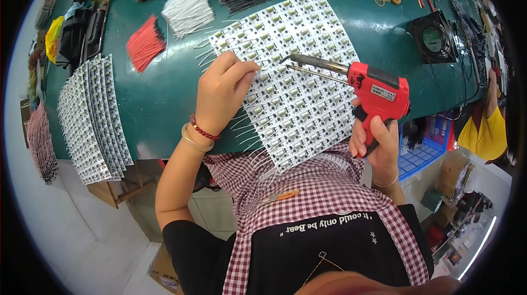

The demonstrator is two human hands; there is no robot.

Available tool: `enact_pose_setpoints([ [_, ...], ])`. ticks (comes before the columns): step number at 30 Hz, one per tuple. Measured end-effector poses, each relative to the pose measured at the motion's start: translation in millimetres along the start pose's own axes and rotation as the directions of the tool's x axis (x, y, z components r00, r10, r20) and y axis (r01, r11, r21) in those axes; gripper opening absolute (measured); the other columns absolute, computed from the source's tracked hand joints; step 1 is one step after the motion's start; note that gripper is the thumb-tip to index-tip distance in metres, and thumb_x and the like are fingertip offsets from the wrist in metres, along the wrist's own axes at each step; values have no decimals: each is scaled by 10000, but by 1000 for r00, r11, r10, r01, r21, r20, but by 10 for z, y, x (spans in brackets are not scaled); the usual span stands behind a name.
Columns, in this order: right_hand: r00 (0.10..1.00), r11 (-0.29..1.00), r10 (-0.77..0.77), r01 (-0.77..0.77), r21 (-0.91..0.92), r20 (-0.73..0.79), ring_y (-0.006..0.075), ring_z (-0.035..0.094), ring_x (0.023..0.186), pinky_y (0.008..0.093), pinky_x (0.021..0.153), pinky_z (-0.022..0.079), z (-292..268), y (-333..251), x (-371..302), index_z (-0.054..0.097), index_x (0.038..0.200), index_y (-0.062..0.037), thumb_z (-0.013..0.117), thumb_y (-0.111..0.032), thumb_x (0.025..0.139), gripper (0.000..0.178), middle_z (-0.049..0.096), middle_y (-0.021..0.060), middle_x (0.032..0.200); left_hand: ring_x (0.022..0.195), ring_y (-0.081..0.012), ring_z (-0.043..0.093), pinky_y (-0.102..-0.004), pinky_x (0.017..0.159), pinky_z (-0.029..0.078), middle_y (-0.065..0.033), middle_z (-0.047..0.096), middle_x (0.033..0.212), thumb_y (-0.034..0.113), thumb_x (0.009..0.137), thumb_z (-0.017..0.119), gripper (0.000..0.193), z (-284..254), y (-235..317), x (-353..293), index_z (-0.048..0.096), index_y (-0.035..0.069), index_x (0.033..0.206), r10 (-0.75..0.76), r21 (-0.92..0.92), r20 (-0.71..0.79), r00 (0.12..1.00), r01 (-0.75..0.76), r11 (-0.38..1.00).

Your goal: The person uses a red hot air gun to apply heat to a white LED strip laid out on a green workbench. They hold the tool in their right hand and guide it along the strip while occasionally using their left hand to adjust the strip or pick up small components. The workspace contains stacks of similar LED strips and bundles of colored wires.

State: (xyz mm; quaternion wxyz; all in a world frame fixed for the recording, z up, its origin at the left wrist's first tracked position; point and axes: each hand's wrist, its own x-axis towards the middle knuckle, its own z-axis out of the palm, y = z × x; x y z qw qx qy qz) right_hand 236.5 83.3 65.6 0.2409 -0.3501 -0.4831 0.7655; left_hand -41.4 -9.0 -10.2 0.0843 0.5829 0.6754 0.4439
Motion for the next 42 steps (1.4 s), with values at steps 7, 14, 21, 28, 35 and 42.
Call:
enact_pose_setpoints([
  [7, 1000, 979, 16, -18, -202, -14, 100, 451, 434, 260, 428, 435, 11, 112, 14, 461, 1207, 94, 599, -223, 927, 445, 486, 47, 593, 635, -209, 517, -306, 561, 427, -60, 496, 713, -27, 701, 693, 173, 60, -78, 56, 679, 58, 851, 117, 57, 46, 992, -119, 991],
  [14, 996, 969, 37, -57, -241, -86, 114, 505, 483, 276, 479, 446, 82, 169, -62, 520, 1051, 60, 571, -45, 909, 183, 530, 50, 607, 642, -216, 525, -320, 566, 432, -55, 496, 714, -25, 682, 692, 180, 103, -86, 26, 678, 71, 833, 133, 70, 83, 988, -139, 988],
  [21, 996, 924, 56, -80, -374, -75, 115, 465, 477, 283, 495, 431, 44, 217, -154, 461, 1190, 68, 556, -141, 943, 338, 489, 54, 601, 635, -214, 520, -321, 563, 431, -53, 484, 706, -33, 669, 681, 200, 114, -78, 38, 677, 76, 837, 150, 100, 83, 985, -158, 982],
  [28, 983, 879, 147, -180, -442, -108, 75, 566, 622, 242, 548, 465, 4, 224, -201, 612, 989, -13, 669, -75, 872, 144, 612, 20, 751, 642, -220, 519, -325, 568, 432, -54, 481, 709, -28, 658, 681, 203, 137, -93, 37, 673, 75, 833, 172, 95, 66, 983, -177, 980],
  [35, 989, 901, 102, -138, -410, -107, 77, 577, 694, 257, 629, 486, -4, 268, -267, 628, 1015, -17, 680, -96, 867, 175, 624, 9, 790, 644, -223, 522, -330, 575, 432, -54, 485, 709, -21, 658, 684, 193, 135, -85, 29, 667, 74, 825, 179, 112, 62, 982, -186, 976],
  [42, 989, 856, 115, -146, -497, -94, 78, 558, 674, 259, 616, 471, -41, 328, -295, 626, 1002, -23, 672, -120, 881, 162, 609, 7, 786, 645, -225, 517, -334, 580, 429, -55, 477, 702, -21, 658, 681, 183, 147, -79, 32, 661, 70, 816, 197, 130, 52, 979, -202, 971],
])
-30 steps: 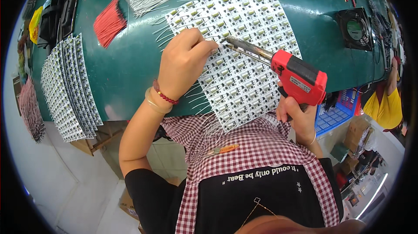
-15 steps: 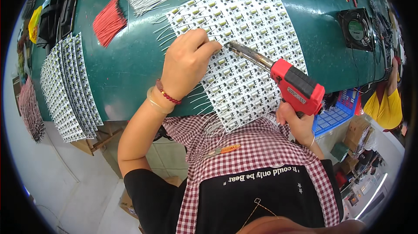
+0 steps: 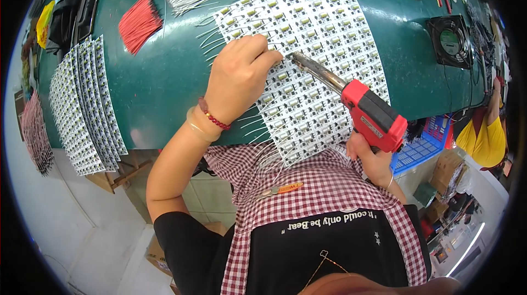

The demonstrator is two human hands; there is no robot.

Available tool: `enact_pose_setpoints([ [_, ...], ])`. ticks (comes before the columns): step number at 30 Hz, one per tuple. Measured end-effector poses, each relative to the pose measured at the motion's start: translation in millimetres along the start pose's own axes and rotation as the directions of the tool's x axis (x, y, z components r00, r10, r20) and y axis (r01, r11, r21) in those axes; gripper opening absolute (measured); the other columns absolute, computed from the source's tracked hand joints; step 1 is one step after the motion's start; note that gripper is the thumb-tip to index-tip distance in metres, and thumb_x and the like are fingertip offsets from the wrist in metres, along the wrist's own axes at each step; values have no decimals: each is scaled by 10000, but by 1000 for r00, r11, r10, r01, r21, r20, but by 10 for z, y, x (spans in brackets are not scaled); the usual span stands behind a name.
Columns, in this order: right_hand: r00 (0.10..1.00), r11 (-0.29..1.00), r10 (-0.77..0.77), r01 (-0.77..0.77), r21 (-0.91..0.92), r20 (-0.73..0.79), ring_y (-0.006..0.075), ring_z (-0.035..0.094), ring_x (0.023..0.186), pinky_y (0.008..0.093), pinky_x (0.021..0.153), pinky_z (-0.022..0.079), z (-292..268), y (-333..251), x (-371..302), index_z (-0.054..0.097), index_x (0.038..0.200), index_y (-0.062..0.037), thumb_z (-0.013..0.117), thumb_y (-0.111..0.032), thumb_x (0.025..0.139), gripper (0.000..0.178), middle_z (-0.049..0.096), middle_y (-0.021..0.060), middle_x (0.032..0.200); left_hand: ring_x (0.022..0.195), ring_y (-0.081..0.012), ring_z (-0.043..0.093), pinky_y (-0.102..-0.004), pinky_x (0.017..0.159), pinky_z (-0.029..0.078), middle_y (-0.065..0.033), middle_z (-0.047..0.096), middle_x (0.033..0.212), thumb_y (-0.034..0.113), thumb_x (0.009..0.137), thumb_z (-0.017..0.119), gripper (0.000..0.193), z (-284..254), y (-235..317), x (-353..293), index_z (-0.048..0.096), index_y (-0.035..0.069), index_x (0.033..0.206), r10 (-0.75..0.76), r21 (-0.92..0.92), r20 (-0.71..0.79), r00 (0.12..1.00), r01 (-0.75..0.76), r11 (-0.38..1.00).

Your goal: The person uses a red hot air gun to apply heat to a white LED strip laid out on a green workbench. They hold the tool in their right hand and guide it along the strip while occasionally using their left hand to adjust the strip or pick up small components. The workspace contains stacks of similar LED strips and bundles of colored wires.

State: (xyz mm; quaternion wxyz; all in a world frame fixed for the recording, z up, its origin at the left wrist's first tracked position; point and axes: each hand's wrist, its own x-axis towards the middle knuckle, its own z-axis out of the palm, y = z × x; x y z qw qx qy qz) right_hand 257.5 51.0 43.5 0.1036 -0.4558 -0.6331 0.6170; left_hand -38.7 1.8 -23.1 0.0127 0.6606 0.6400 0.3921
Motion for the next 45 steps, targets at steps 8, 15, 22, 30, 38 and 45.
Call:
enact_pose_setpoints([
  [8, 995, 987, -103, 103, 120, -4, 110, 533, 616, 280, 581, 463, 59, -93, 3, 545, 1090, 26, 605, -119, 919, 232, 563, 38, 715, 655, -230, 520, -341, 598, 426, -58, 475, 706, -24, 669, 678, 165, 16, -6, -10, 654, 62, 808, 17, 18, 5, 1000, -17, 1000],
  [15, 991, 979, -131, 133, 157, -19, 121, 486, 521, 326, 574, 473, 101, -62, 21, 419, 1310, 57, 606, -278, 932, 538, 506, 51, 618, 651, -221, 518, -339, 591, 425, -55, 485, 700, -16, 686, 681, 151, -2, 6, -2, 652, 60, 814, 23, 33, 10, 1000, -24, 999],
  [22, 992, 979, -125, 123, 159, 2, 119, 490, 514, 322, 572, 478, 77, -34, 25, 425, 1305, 49, 613, -297, 929, 543, 509, 48, 613, 670, -207, 517, -328, 593, 431, -37, 523, 720, -23, 687, 674, 154, -11, 31, 10, 658, 66, 812, 55, 89, -3, 998, -54, 995],
  [30, 991, 974, -125, 130, 188, -38, 122, 483, 484, 310, 538, 470, 98, -9, 29, 436, 1285, 48, 627, -300, 919, 540, 505, 48, 598, 686, -218, 513, -332, 605, 425, -33, 526, 724, -27, 647, 682, 203, -44, 48, 9, 671, 68, 826, 92, 89, -89, 992, -84, 992],
  [38, 994, 976, -113, 111, 186, 1, 124, 484, 496, 303, 535, 459, 78, 59, 21, 438, 1249, 62, 603, -241, 934, 467, 496, 48, 604, 678, -204, 504, -324, 600, 411, -34, 489, 698, -30, 634, 690, 207, 32, 88, -63, 667, 56, 821, 141, 88, -22, 990, -138, 986],
  [45, 993, 989, -120, 118, 88, 12, 144, 495, 509, 301, 533, 456, 78, 35, 17, 478, 1100, 54, 550, -149, 946, 265, 500, 60, 603, 663, -205, 487, -320, 596, 411, -39, 472, 694, -35, 631, 682, 202, 54, 98, -72, 659, 39, 817, 144, 87, -33, 989, -141, 986],
])
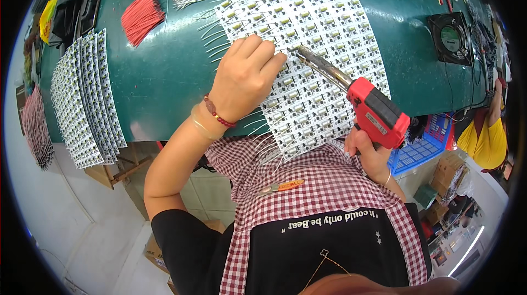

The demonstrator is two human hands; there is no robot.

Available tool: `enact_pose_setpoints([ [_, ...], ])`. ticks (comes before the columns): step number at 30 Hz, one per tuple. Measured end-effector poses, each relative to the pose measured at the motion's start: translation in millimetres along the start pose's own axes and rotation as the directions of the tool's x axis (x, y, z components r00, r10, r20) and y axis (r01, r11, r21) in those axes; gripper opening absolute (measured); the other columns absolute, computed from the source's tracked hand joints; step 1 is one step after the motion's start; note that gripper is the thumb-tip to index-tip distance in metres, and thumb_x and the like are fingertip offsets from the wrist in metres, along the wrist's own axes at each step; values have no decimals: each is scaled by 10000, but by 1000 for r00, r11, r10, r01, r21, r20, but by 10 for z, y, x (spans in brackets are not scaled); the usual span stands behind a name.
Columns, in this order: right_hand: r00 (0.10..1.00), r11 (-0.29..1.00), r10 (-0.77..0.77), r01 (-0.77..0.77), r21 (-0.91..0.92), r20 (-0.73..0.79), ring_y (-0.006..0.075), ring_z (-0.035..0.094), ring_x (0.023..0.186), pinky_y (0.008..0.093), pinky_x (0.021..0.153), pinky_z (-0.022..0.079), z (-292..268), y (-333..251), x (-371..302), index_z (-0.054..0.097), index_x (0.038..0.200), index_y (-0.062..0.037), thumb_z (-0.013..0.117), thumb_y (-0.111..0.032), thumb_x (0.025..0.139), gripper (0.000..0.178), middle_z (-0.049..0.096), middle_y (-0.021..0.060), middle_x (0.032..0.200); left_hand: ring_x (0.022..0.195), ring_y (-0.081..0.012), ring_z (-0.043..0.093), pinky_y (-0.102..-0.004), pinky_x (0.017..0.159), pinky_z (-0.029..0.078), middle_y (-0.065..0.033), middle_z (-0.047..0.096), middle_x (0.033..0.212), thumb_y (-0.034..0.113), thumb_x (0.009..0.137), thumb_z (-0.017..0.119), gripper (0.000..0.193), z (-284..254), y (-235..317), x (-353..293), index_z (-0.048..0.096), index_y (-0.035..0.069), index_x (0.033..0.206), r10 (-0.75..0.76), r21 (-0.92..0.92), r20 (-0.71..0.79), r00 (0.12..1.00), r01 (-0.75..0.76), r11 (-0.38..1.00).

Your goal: The person uses a red hot air gun to apply heat to a white LED strip laid out on a green workbench. They hold the tool in their right hand and guide it along the strip while occasionally using their left hand to adjust the strip or pick up small components. The workspace contains stacks of similar LED strips and bundles of colored wires.

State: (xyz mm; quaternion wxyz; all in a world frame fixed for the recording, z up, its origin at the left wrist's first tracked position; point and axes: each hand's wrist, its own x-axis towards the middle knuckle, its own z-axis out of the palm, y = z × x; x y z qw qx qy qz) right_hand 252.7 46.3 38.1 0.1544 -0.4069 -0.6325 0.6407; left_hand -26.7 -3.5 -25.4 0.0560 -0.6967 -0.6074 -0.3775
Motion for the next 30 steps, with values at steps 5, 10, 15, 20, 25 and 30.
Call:
enact_pose_setpoints([
  [5, 998, 998, 37, -34, -55, 58, 116, 537, 589, 272, 562, 459, -51, 30, -4, 549, 927, 14, 562, -115, 940, 131, 546, 40, 661, 656, -211, 478, -322, 588, 418, -51, 463, 696, -44, 624, 674, 208, -5, 11, 2, 656, 20, 821, -6, -11, 3, 1000, 6, 1000],
  [10, 998, 994, -65, 63, -84, -22, 147, 500, 522, 294, 532, 448, 10, 32, -12, 478, 1144, 72, 535, -113, 943, 279, 501, 62, 595, 751, -226, 501, -324, 698, 457, -76, 483, 771, 22, 648, 594, 193, -9, 28, -25, 618, -9, 837, -15, 7, 75, 997, 15, 1000],
  [15, 999, 996, -32, 35, -77, 31, 149, 504, 529, 293, 543, 449, -40, 37, -1, 471, 1185, 75, 539, -123, 947, 317, 504, 59, 600, 750, -226, 499, -324, 697, 460, -80, 477, 770, 19, 651, 593, 190, -42, 46, -26, 616, -16, 837, -22, 28, 88, 996, 19, 999],
  [20, 996, 984, -17, 33, -175, 89, 146, 504, 531, 297, 547, 450, -85, 146, -22, 461, 1196, 69, 534, -118, 949, 319, 509, 57, 609, 752, -226, 501, -324, 696, 461, -84, 477, 771, 18, 653, 594, 187, -20, 49, -26, 614, -20, 835, -30, 20, 88, 996, 28, 999],
  [25, 999, 995, -46, 48, -83, 16, 139, 500, 528, 300, 545, 450, -29, 91, -35, 434, 1240, 65, 548, -144, 950, 375, 507, 53, 611, 697, -221, 483, -319, 627, 441, -71, 460, 728, -35, 623, 641, 215, 2, 43, -20, 639, -5, 836, -19, 9, 39, 999, 19, 1000],
  [30, 999, 998, -39, 39, 46, 3, 118, 535, 583, 273, 554, 460, -50, 79, -25, 519, 1030, 30, 590, -110, 927, 188, 549, 49, 682, 676, -219, 478, -319, 599, 430, -63, 457, 712, -54, 617, 669, 233, 33, 26, -24, 651, 9, 840, -12, 0, 14, 1000, 12, 1000],
])
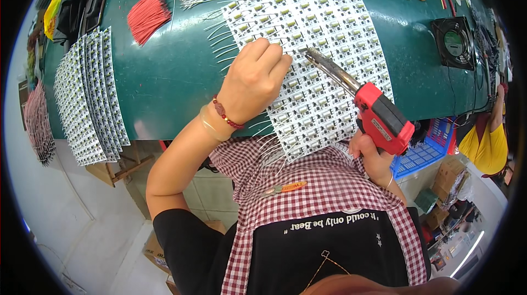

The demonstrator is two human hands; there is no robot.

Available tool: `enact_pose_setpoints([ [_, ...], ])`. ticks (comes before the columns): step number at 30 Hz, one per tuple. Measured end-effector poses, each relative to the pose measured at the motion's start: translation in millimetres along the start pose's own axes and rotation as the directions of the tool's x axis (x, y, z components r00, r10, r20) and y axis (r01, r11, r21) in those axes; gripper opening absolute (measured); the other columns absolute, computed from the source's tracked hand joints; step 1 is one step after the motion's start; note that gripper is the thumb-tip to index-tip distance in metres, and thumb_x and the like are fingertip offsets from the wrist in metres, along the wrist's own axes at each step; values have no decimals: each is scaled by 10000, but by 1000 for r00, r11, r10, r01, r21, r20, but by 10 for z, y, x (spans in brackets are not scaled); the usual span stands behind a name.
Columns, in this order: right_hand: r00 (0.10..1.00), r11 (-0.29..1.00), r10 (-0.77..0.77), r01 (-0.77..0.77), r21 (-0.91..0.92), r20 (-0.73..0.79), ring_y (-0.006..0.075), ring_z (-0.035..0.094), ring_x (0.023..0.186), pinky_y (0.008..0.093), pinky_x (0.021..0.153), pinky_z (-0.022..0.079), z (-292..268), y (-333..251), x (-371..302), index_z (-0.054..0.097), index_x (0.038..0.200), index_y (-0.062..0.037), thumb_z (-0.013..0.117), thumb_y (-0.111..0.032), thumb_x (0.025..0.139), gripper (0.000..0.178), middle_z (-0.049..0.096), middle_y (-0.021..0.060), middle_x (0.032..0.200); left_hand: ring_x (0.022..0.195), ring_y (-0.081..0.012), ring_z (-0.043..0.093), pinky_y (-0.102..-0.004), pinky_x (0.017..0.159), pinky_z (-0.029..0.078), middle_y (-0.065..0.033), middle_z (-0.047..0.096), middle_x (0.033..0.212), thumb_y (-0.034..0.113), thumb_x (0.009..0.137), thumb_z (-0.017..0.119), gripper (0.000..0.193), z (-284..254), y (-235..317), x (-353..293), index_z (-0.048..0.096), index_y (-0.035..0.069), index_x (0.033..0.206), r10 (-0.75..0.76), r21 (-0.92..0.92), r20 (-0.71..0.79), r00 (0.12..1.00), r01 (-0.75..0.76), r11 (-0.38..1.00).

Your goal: The person uses a red hot air gun to apply heat to a white LED strip laid out on a green workbench. They hold the tool in their right hand and guide it along the strip while occasionally using their left hand to adjust the strip or pick up small components. The workspace contains stacks of similar LED strips and bundles of colored wires.

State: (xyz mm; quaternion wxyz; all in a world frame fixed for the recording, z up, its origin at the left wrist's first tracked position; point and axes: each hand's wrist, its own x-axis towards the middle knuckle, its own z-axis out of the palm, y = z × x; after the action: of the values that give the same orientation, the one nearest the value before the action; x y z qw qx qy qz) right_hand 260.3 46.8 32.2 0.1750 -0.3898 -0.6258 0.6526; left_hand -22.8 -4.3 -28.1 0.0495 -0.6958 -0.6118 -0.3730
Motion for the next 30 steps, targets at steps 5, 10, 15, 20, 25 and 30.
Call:
enact_pose_setpoints([
  [5, 1000, 998, 16, -16, 61, 3, 110, 549, 601, 259, 556, 464, 4, -1, 1, 560, 907, 15, 589, -68, 918, 88, 565, 46, 700, 682, -215, 487, -328, 613, 416, -51, 467, 713, -35, 633, 677, 224, -19, 12, 5, 652, 29, 845, -2, 49, 21, 1000, 1, 999],
  [10, 999, 999, -33, 33, -20, -8, 137, 476, 508, 305, 537, 439, -14, 12, -11, 404, 1294, 62, 577, -227, 948, 483, 497, 56, 614, 683, -217, 491, -336, 613, 403, -40, 472, 707, -33, 638, 678, 232, -91, 12, 7, 658, 51, 854, -39, 32, 34, 999, 38, 999],
  [15, 1000, 1000, -16, 16, -9, -11, 132, 470, 510, 307, 545, 442, -91, 34, -71, 414, 1283, 54, 578, -235, 947, 473, 486, 49, 616, 717, -206, 503, -325, 634, 398, -37, 486, 730, 20, 663, 627, 169, -337, 47, 6, 648, 56, 826, -77, 62, 57, 995, 74, 995],
  [20, 1000, 1000, -5, 5, 1, 17, 135, 485, 529, 308, 554, 449, -75, 41, -84, 421, 1266, 56, 567, -220, 952, 443, 496, 52, 621, 679, -234, 486, -348, 614, 415, -52, 484, 710, -48, 674, 665, 211, -198, 127, 44, 664, 66, 851, -114, -82, 60, 992, 119, 990],
  [25, 996, 998, 51, -49, -36, 66, 134, 508, 561, 297, 569, 454, -83, 52, -126, 438, 1202, 49, 553, -182, 955, 357, 519, 52, 638, 692, -237, 482, -340, 612, 416, -65, 467, 721, -52, 689, 656, 186, -57, 123, 25, 640, 49, 844, -135, -42, 72, 988, 139, 989],
  [30, 988, 992, 121, -123, 13, 96, 86, 549, 672, 258, 621, 461, -129, 71, -142, 585, 900, -23, 595, -123, 931, 105, 576, 18, 738, 688, -247, 477, -348, 607, 418, -78, 455, 726, -58, 685, 653, 194, -51, 142, 18, 630, 35, 853, -148, -56, 53, 988, 151, 987],
])
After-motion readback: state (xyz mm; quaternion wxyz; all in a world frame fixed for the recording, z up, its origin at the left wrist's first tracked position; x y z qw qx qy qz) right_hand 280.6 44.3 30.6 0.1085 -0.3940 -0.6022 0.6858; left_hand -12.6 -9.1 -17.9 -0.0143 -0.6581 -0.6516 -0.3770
